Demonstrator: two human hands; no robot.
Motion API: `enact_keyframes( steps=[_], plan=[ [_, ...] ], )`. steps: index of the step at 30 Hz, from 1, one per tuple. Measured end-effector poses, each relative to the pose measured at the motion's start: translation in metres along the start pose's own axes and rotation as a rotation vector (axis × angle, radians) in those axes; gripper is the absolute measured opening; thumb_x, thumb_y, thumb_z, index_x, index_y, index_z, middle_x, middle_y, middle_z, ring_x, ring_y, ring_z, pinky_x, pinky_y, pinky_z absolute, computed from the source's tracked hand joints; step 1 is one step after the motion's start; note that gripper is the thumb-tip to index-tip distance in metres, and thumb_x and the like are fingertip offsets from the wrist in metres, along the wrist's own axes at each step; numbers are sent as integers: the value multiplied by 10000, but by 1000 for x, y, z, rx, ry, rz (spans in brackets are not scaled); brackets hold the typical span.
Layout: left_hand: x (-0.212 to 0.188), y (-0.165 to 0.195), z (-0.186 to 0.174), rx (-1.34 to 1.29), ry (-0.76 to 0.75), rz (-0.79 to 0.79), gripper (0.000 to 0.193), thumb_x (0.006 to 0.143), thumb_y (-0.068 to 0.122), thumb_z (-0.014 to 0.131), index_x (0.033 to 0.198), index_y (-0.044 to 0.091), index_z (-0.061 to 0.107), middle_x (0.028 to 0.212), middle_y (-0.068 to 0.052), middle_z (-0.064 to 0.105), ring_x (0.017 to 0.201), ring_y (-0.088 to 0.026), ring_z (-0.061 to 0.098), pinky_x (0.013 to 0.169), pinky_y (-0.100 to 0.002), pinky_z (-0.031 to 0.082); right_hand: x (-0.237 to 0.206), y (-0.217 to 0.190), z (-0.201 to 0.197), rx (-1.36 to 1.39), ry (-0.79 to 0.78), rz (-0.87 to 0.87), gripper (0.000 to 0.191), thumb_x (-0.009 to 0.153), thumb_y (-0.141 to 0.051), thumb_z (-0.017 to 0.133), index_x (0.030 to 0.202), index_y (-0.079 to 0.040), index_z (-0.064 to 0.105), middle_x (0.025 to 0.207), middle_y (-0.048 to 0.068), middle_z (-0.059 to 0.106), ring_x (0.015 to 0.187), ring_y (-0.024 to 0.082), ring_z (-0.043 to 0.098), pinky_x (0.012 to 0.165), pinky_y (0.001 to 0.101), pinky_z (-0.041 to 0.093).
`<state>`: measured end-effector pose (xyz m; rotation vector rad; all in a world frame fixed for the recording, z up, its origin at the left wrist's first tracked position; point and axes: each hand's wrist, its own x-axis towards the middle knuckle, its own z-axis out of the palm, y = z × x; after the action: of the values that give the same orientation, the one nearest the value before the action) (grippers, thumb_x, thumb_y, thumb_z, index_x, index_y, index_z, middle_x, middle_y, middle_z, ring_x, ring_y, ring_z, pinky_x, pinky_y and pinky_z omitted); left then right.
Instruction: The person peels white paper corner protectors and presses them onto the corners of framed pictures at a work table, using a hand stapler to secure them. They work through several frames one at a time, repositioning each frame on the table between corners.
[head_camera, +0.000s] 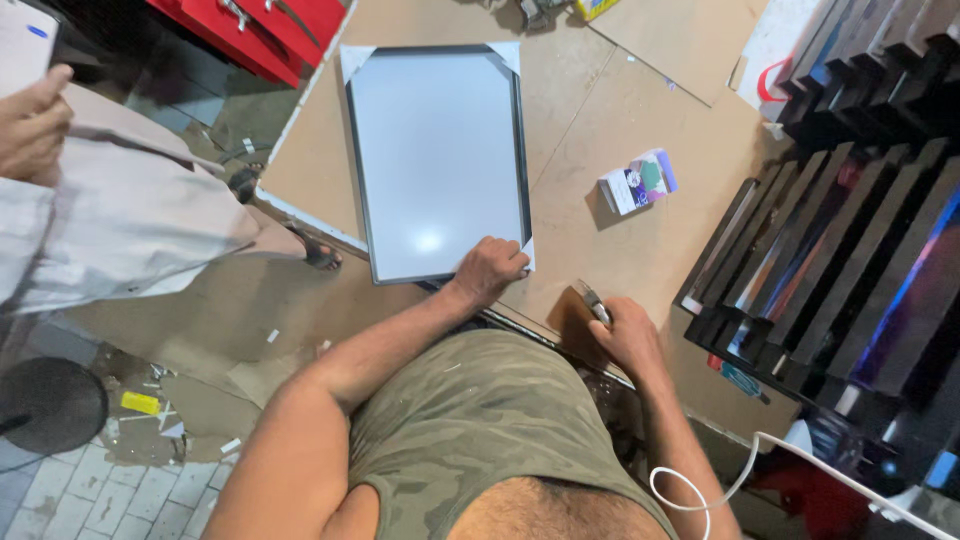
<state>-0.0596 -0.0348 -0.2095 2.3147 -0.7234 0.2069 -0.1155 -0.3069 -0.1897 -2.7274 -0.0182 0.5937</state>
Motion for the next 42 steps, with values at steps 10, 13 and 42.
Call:
enact_keyframes(
  steps=[10, 13, 42],
  plan=[
    [10, -17, -24, -34, -188, 43, 260, 865, 293, 799, 1019, 145, 651, 1497, 12, 571, 1498, -200, 376, 1150, -503, 317, 34, -71, 3, 72, -110, -50, 339, 889, -428, 752, 1043, -125, 746, 934, 195, 720, 892, 413, 678, 762, 493, 527],
    [10, -16, -24, -22, -210, 12, 259, 879, 306, 786, 1051, 157, 661, 1493, 29, 567, 1492, -179, 375, 1164, -490, 312, 42, -84, 2, 94, -158, -6, 322, 872, -433, 748, 1000, -138, 758, 902, 167, 732, 860, 380, 695, 730, 486, 537],
    [-69, 51, -215, 40, 23, 56, 332, 737, 58, 777, 1050, 113, 682, 1091, -33, 677, 1123, -209, 637, 1065, -507, 414, 117, -27, -86, -149, 405, -191, 212, 892, -286, 792, 940, -86, 745, 994, 150, 699, 925, 378, 683, 785, 482, 542]
  ],
)
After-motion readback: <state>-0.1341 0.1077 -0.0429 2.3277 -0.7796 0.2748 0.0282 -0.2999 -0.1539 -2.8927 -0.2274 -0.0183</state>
